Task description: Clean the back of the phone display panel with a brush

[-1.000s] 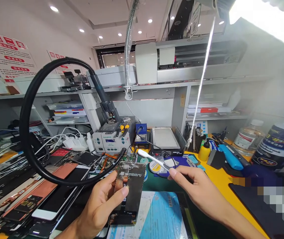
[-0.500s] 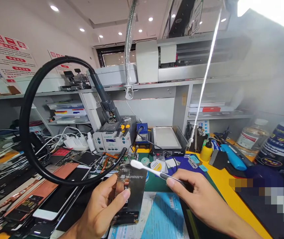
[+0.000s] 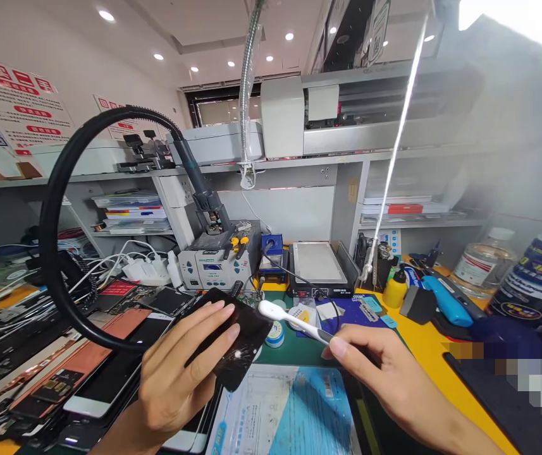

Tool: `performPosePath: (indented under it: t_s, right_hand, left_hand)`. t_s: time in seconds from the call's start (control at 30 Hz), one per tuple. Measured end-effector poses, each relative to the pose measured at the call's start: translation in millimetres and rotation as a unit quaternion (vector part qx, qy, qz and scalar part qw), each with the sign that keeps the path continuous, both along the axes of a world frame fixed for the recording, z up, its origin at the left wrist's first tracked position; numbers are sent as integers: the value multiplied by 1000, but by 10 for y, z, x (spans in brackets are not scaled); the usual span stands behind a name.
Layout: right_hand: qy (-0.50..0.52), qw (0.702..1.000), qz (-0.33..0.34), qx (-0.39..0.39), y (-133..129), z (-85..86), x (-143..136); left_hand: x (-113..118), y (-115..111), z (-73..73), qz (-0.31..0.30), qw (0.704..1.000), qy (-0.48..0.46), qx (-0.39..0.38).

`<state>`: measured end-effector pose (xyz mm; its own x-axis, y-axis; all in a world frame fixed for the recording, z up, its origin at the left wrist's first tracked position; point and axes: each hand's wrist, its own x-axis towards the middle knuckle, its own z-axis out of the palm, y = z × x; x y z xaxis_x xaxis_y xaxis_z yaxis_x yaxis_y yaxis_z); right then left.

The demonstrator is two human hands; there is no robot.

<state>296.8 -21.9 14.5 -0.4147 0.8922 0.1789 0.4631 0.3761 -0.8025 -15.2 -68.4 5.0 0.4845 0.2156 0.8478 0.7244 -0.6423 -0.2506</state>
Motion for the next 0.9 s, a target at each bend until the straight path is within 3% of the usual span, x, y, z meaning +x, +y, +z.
performPosePath:
  t_s: [0.23, 0.5, 0.9]
  right_hand:
    - [-10, 1000, 4, 4, -18, 8, -28]
    - [-21, 1000, 7, 13, 2, -65, -12]
    - [-110, 993, 9, 44, -28, 5, -65]
  left_hand:
    - [-34, -78, 92, 48, 997, 17, 61]
    - [-65, -82, 87, 54, 996, 20, 67]
    - [-54, -46, 132, 89, 992, 41, 79]
